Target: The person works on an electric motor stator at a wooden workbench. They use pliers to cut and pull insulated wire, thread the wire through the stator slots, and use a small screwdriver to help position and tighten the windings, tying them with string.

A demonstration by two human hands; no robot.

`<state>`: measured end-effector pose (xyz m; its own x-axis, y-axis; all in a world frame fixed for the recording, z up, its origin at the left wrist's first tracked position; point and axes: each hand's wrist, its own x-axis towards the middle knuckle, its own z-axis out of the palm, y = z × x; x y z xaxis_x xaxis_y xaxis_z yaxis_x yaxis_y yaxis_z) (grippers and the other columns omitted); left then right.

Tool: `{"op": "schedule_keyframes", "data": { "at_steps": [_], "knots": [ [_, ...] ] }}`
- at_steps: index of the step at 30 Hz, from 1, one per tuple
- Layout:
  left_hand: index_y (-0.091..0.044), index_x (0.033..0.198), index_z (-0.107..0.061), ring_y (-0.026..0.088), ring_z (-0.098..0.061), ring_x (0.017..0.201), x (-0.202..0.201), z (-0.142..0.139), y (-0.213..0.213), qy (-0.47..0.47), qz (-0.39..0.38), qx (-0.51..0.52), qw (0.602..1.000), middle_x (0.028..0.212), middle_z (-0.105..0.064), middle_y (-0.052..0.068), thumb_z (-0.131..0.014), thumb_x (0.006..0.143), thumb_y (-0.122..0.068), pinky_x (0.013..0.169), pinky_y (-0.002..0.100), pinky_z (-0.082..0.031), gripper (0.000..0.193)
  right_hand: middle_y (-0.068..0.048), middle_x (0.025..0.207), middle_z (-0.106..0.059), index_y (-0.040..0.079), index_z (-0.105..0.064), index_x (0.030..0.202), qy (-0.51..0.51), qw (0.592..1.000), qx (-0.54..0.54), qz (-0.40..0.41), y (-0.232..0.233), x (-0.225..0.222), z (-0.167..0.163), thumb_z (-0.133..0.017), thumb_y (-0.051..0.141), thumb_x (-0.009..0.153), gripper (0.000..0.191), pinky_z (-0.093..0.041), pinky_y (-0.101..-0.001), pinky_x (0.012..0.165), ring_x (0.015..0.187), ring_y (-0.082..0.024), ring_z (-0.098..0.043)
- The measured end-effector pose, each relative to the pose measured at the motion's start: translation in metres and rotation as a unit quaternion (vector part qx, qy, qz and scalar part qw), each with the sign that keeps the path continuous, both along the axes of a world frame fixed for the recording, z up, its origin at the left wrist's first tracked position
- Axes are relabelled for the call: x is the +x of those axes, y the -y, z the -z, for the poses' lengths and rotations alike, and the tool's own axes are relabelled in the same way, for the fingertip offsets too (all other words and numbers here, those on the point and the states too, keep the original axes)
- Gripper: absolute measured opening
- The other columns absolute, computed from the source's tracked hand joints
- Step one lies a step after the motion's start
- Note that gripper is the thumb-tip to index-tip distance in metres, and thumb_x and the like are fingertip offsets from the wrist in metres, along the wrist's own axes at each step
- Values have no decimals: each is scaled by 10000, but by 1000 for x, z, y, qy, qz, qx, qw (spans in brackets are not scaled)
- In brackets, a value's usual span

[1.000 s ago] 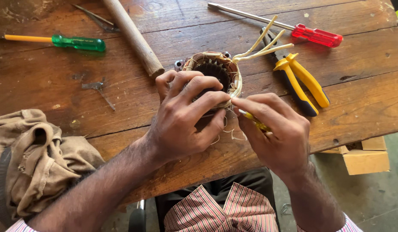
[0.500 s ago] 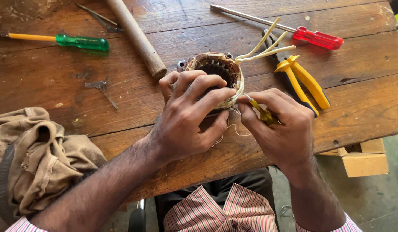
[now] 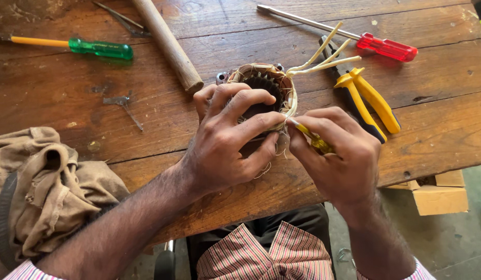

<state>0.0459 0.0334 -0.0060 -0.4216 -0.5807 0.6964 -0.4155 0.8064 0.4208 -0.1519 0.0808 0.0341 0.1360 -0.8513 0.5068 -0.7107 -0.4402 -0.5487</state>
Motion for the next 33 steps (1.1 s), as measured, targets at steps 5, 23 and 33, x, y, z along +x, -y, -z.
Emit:
{"op": "schedule_keyframes", "data": {
  "at_steps": [5, 23, 33],
  "knots": [
    [-130, 1140, -745, 236, -536, 1261, 1, 4, 0, -14, 1, 7, 1000, 1276, -647, 34, -793, 914, -200, 1099, 454, -287, 241, -139, 1003, -720, -17, -720, 1067, 32, 999, -12, -24, -5, 5, 5, -747, -44, 843, 227, -580, -322, 775, 888, -185, -718],
    [-121, 1177, -671, 237, -519, 1293, 0, 11, 2, -1, -5, -3, 1000, 1301, -621, 34, -804, 897, -203, 1109, 477, -278, 321, -53, 1013, -727, 66, -734, 1229, -3, 996, 83, 34, -39, 1, -29, -735, 5, 902, 333, -569, -255, 734, 840, -98, -705],
    [-117, 1183, -660, 254, -510, 1299, 1, 7, -2, 4, -9, -5, 1000, 1290, -609, 38, -810, 892, -194, 1116, 479, -288, 336, -72, 983, -740, 112, -760, 1189, -58, 993, 89, 48, -37, 5, -33, -784, 50, 862, 334, -590, -286, 708, 838, -137, -743]
  ]
}}
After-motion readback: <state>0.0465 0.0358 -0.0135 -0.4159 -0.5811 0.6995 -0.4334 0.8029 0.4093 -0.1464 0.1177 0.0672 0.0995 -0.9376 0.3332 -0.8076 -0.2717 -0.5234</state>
